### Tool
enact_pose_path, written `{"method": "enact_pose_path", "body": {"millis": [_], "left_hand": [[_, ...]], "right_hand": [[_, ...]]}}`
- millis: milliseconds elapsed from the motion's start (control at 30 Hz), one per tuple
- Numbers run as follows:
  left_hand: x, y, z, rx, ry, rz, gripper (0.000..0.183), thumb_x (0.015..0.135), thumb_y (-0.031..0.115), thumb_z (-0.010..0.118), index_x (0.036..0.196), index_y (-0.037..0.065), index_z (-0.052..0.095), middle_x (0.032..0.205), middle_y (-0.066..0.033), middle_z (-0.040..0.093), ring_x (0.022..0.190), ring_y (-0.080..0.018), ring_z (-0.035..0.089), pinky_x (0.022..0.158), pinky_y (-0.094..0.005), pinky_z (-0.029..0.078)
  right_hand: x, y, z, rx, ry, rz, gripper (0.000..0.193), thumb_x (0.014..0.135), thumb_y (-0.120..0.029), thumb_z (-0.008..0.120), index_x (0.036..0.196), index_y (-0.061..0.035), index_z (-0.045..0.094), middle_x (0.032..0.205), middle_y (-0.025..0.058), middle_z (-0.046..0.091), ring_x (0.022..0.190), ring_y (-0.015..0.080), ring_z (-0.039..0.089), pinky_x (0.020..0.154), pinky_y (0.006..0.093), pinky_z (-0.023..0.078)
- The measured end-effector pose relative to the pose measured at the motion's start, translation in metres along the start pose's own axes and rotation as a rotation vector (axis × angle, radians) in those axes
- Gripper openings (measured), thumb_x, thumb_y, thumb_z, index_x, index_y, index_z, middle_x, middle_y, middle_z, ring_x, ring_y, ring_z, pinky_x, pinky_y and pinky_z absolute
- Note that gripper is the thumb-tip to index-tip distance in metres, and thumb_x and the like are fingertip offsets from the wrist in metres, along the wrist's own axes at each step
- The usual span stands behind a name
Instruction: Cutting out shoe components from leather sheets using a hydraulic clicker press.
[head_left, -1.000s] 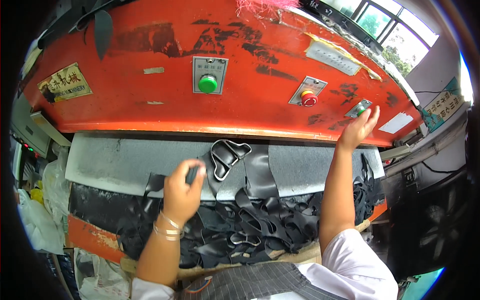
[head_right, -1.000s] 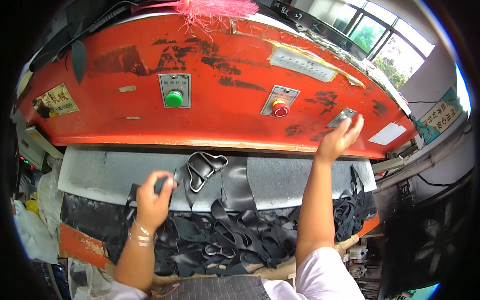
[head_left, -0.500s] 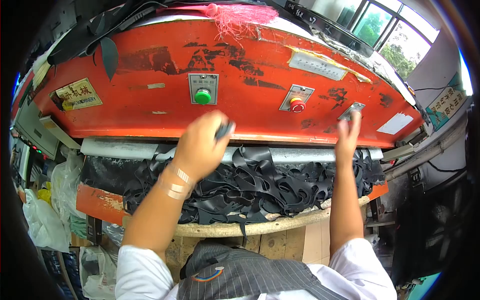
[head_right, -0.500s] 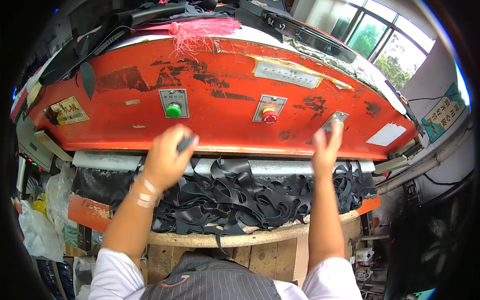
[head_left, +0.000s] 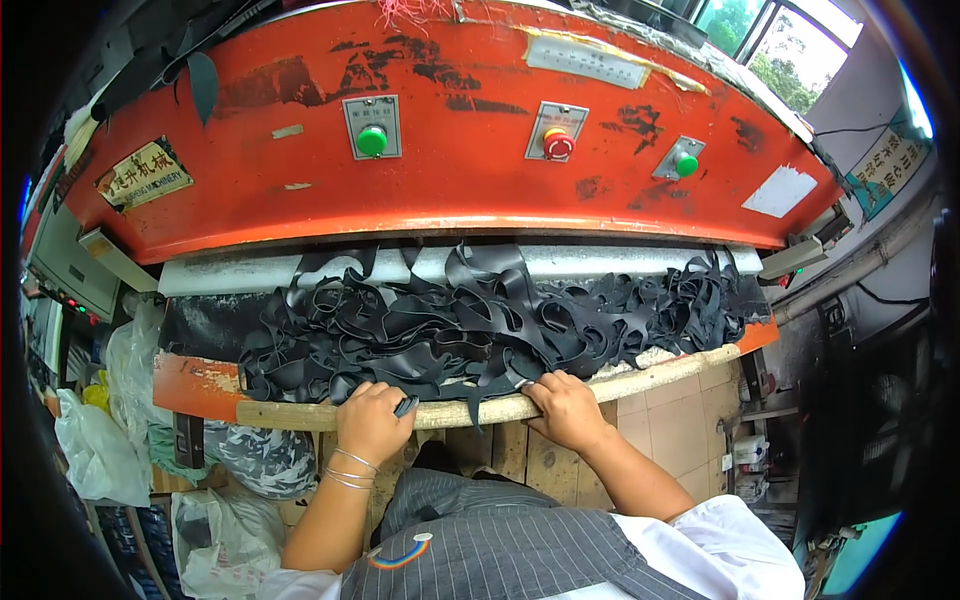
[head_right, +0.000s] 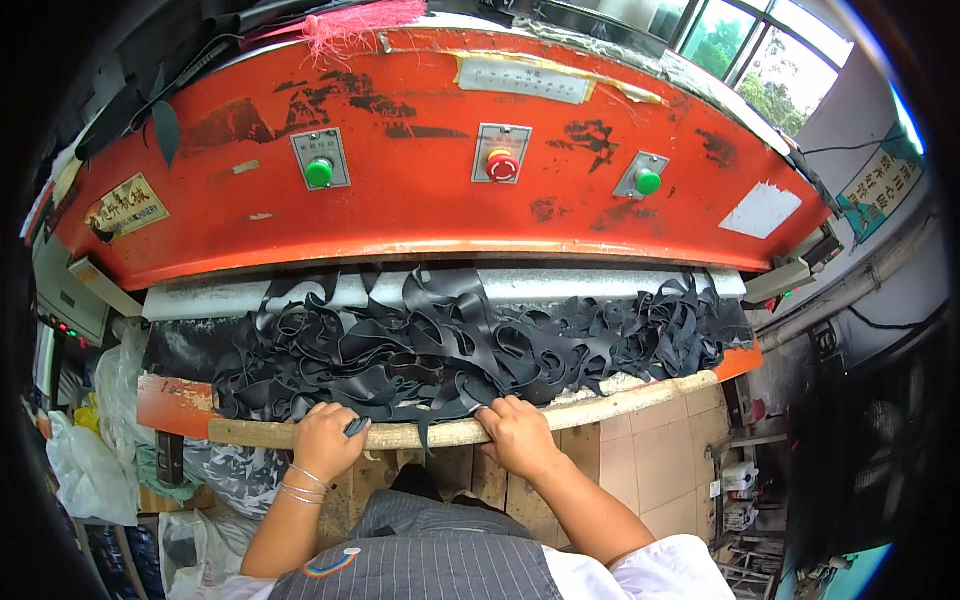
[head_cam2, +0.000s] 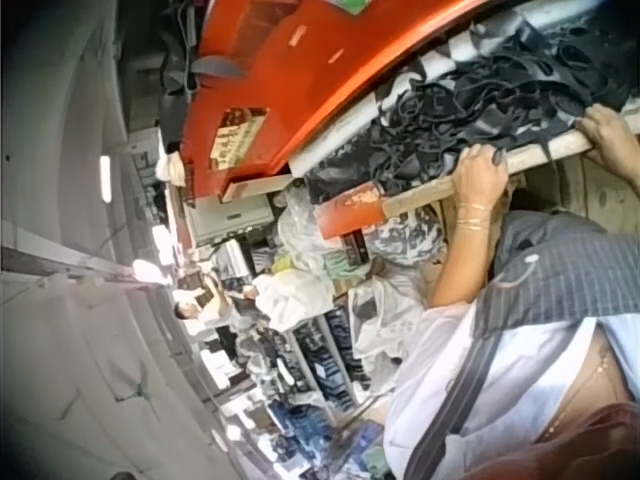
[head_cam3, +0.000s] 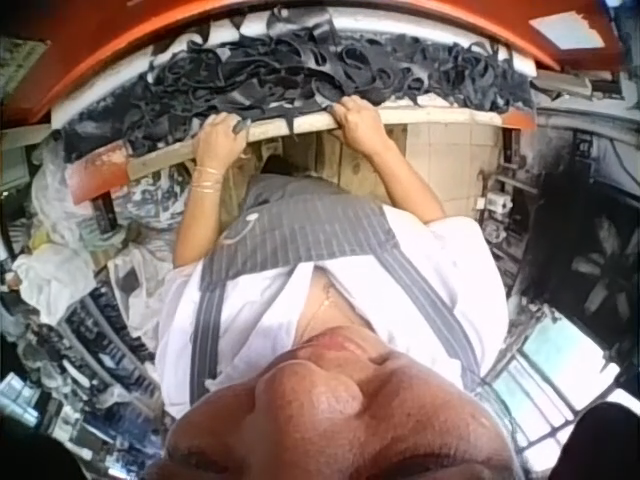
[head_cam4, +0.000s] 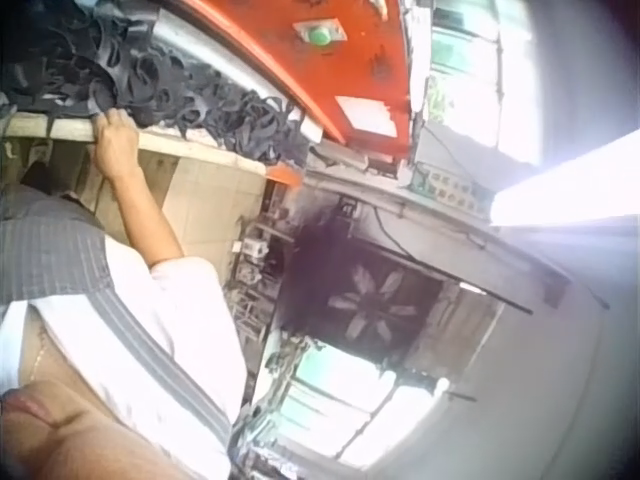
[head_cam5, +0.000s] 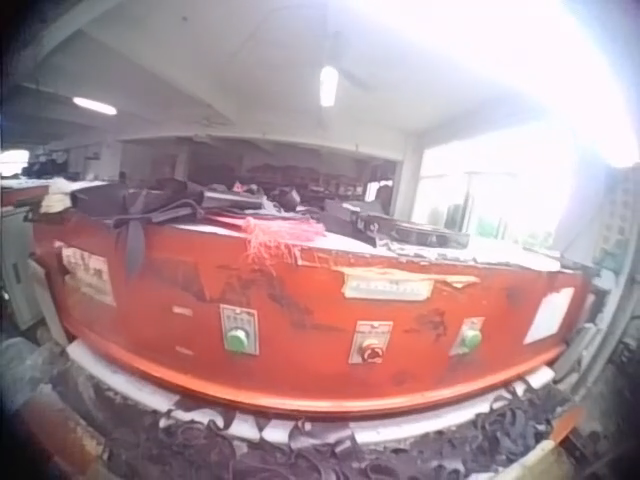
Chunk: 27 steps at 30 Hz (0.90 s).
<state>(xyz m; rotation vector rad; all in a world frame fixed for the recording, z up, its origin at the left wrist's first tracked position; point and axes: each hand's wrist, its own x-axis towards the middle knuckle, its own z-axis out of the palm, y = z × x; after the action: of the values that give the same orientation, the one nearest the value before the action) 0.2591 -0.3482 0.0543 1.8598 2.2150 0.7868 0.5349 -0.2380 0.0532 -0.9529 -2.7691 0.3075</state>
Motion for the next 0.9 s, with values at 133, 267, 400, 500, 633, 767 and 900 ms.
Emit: {"method": "enact_pose_path", "body": {"millis": [133, 267, 400, 500, 633, 767, 900], "left_hand": [[0.007, -0.001, -0.007, -0.011, -0.061, 0.013, 0.019, 0.072, 0.026, 0.072, 0.068, 0.008, 0.067, 0.07, -0.0083, 0.061, 0.07, -0.031, 0.059, 0.062, -0.0416, 0.048], [0.04, -0.017, -0.031, -0.044, -0.471, -0.006, 0.021, 0.079, 0.029, 0.071, 0.081, 0.008, 0.072, 0.084, -0.0085, 0.069, 0.083, -0.0304, 0.065, 0.071, -0.0388, 0.052], [0.135, -0.044, -0.044, -0.29, -0.077, -0.117, 0.02, 0.08, 0.021, 0.071, 0.088, 0.003, 0.07, 0.088, -0.0142, 0.068, 0.084, -0.0345, 0.064, 0.076, -0.0385, 0.051], [0.222, -0.062, -0.022, -0.069, 0.089, -0.151, 0.027, 0.082, 0.02, 0.07, 0.1, 0.001, 0.067, 0.095, -0.0181, 0.067, 0.088, -0.0366, 0.063, 0.081, -0.0392, 0.05], [0.226, -0.094, 0.026, 0.164, -0.023, -0.338, 0.028, 0.084, 0.024, 0.068, 0.104, 0.004, 0.066, 0.103, -0.0173, 0.067, 0.091, -0.038, 0.064, 0.081, -0.0439, 0.051], [0.231, -0.094, 0.03, 0.212, -0.128, -0.411, 0.03, 0.085, 0.027, 0.067, 0.103, 0.003, 0.065, 0.103, -0.0196, 0.066, 0.095, -0.0394, 0.063, 0.081, -0.0455, 0.051], [0.229, -0.098, 0.029, 0.216, -0.147, -0.424, 0.031, 0.086, 0.027, 0.066, 0.103, 0.002, 0.064, 0.103, -0.0199, 0.066, 0.096, -0.0396, 0.063, 0.08, -0.046, 0.05]], "right_hand": [[0.013, 0.004, -0.016, -0.01, -0.104, -0.056, 0.044, 0.058, -0.019, 0.079, 0.098, -0.0062, 0.066, 0.086, 0.0075, 0.06, 0.085, 0.0267, 0.06, 0.076, 0.0368, 0.05], [0.068, 0.028, -0.065, 0.143, -0.637, -0.059, 0.044, 0.074, -0.031, 0.075, 0.11, -0.0069, 0.067, 0.101, 0.0111, 0.068, 0.097, 0.0286, 0.065, 0.08, 0.0364, 0.053], [0.182, 0.068, -0.073, 0.253, -0.188, -0.131, 0.035, 0.082, -0.026, 0.069, 0.111, -0.0074, 0.064, 0.103, 0.0148, 0.066, 0.098, 0.0334, 0.062, 0.085, 0.0411, 0.05], [0.273, 0.104, -0.043, 0.163, 0.086, -0.221, 0.048, 0.079, -0.019, 0.071, 0.123, -0.0128, 0.056, 0.127, 0.0153, 0.055, 0.115, 0.0343, 0.052, 0.096, 0.0436, 0.043], [0.317, 0.113, 0.042, 0.177, 0.13, -0.368, 0.034, 0.076, -0.016, 0.072, 0.109, -0.0152, 0.064, 0.131, 0.0187, 0.052, 0.116, 0.0374, 0.051, 0.098, 0.0429, 0.043], [0.312, 0.129, 0.053, 0.454, 0.132, -0.374, 0.019, 0.073, -0.013, 0.076, 0.09, -0.011, 0.068, 0.123, 0.0182, 0.055, 0.113, 0.0365, 0.052, 0.097, 0.042, 0.043], [0.305, 0.137, 0.04, 0.721, 0.342, -0.057, 0.02, 0.078, -0.016, 0.075, 0.095, -0.0103, 0.068, 0.109, 0.0149, 0.058, 0.108, 0.0356, 0.053, 0.091, 0.0399, 0.046]]}}
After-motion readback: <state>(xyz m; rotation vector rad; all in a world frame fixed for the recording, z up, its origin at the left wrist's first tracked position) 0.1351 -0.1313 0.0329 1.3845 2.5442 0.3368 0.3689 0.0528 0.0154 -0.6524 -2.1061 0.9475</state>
